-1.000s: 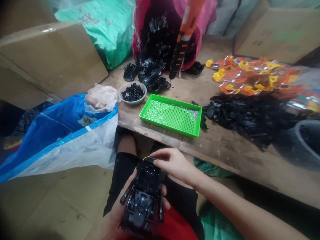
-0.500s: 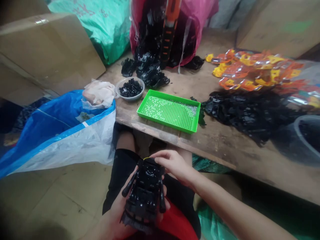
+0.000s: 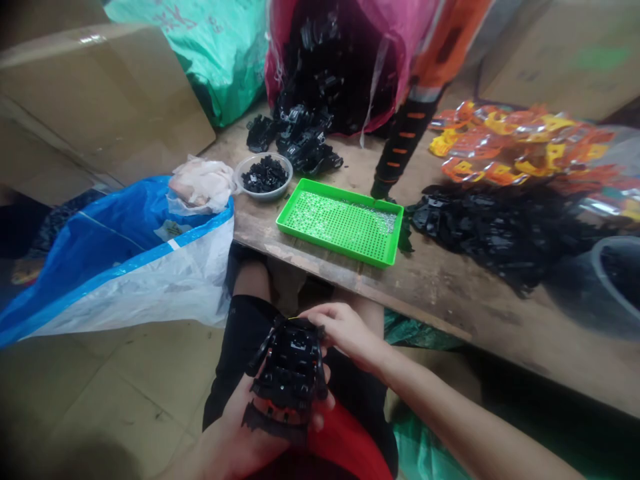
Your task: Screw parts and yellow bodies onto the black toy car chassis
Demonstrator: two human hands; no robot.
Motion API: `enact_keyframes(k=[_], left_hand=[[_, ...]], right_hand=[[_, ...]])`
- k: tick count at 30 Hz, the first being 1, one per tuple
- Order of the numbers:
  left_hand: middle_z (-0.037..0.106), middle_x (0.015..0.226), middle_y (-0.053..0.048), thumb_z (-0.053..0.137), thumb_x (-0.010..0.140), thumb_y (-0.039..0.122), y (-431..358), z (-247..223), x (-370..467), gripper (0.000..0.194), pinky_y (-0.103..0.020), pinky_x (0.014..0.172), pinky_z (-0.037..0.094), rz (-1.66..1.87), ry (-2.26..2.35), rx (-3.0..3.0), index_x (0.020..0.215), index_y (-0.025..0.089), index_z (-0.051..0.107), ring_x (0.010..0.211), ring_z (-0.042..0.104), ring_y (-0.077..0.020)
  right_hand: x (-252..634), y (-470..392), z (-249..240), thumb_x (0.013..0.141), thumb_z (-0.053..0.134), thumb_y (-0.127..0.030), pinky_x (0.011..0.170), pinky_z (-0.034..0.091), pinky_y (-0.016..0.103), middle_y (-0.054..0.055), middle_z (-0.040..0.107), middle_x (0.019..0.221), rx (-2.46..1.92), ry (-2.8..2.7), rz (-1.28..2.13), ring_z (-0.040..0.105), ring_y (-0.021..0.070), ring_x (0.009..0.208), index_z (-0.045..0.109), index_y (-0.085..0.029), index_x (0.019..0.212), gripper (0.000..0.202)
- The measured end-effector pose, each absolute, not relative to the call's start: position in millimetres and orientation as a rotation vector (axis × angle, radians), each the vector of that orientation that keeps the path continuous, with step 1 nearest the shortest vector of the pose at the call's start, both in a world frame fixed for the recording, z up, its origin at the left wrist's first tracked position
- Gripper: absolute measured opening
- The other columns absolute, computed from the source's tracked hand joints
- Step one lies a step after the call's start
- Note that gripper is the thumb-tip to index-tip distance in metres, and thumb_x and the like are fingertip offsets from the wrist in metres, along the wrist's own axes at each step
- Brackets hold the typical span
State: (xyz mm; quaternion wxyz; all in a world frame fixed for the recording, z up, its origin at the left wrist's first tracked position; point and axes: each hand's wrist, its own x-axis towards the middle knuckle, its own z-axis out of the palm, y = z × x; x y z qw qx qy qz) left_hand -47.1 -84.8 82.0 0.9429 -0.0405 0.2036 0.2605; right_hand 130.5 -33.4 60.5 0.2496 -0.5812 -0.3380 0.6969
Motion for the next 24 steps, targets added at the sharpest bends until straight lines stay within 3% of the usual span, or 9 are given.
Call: enact_keyframes(k=[4, 9, 13, 17, 19, 22, 24], left_hand=[[0.079, 0.102, -0.014, 0.046, 0.097, 0.063, -85, 78, -46, 0.067, -0.032, 0.074, 0.056, 0.563, 0.385, -0.151, 0.12, 0.006, 0.071, 0.093, 0.076, -0.0273], [0.079, 0.105, -0.013, 0.051, 0.094, 0.066, -82, 75, -47, 0.067, -0.032, 0.077, 0.054, 0.597, 0.371, -0.196, 0.117, 0.007, 0.072, 0.094, 0.076, -0.027], [0.08, 0.104, -0.011, 0.048, 0.093, 0.07, -78, 76, -47, 0.07, -0.032, 0.076, 0.051, 0.635, 0.422, -0.157, 0.121, 0.01, 0.072, 0.091, 0.076, -0.0276], [0.081, 0.097, -0.011, 0.051, 0.093, 0.069, -74, 76, -47, 0.068, -0.031, 0.075, 0.051, 0.673, 0.455, -0.188, 0.114, 0.009, 0.075, 0.083, 0.076, -0.0238], [0.081, 0.095, -0.01, 0.054, 0.094, 0.064, -72, 77, -48, 0.062, -0.03, 0.079, 0.053, 0.694, 0.46, -0.255, 0.112, 0.009, 0.075, 0.081, 0.075, -0.0201], [0.081, 0.092, -0.008, 0.058, 0.094, 0.06, -68, 79, -50, 0.057, -0.026, 0.082, 0.054, 0.71, 0.464, -0.348, 0.111, 0.009, 0.076, 0.082, 0.074, -0.0163], [0.081, 0.091, -0.008, 0.065, 0.09, 0.06, -66, 81, -50, 0.057, -0.024, 0.079, 0.055, 0.699, 0.432, -0.385, 0.109, 0.007, 0.076, 0.081, 0.073, -0.0154]], right_hand=[[130, -32, 58, 0.088, 0.059, -0.046, 0.073, 0.059, 0.033, 0.008, 0.078, 0.091, -1.598, -1.076, 1.843, 0.073, 0.0231, 0.087, 0.078, -0.015, 0.103, 0.039], [137, -34, 55, 0.097, 0.049, -0.055, 0.084, 0.058, 0.035, 0.01, 0.076, 0.105, -1.64, -1.396, 1.436, 0.071, 0.025, 0.101, 0.074, -0.018, 0.111, 0.046], [142, -41, 71, 0.102, 0.046, -0.048, 0.073, 0.059, 0.031, 0.009, 0.074, 0.107, -1.618, -1.483, 1.145, 0.071, 0.0189, 0.082, 0.07, -0.022, 0.117, 0.039], [145, -56, 93, 0.102, 0.048, -0.034, 0.089, 0.059, 0.036, 0.012, 0.068, 0.124, -1.386, -1.732, 0.758, 0.069, 0.0242, 0.108, 0.067, -0.025, 0.122, 0.028], [144, -66, 97, 0.101, 0.052, -0.039, 0.096, 0.058, 0.042, 0.016, 0.064, 0.131, -1.222, -1.924, 0.61, 0.064, 0.0296, 0.12, 0.06, -0.025, 0.136, 0.039], [141, -78, 93, 0.092, 0.061, -0.057, 0.102, 0.055, 0.051, 0.021, 0.061, 0.137, -1.012, -2.198, 0.42, 0.057, 0.0367, 0.129, 0.049, -0.018, 0.149, 0.07], [138, -82, 89, 0.09, 0.067, -0.054, 0.106, 0.052, 0.053, 0.02, 0.063, 0.137, -0.943, -2.328, 0.307, 0.055, 0.0369, 0.132, 0.046, -0.015, 0.151, 0.076]])
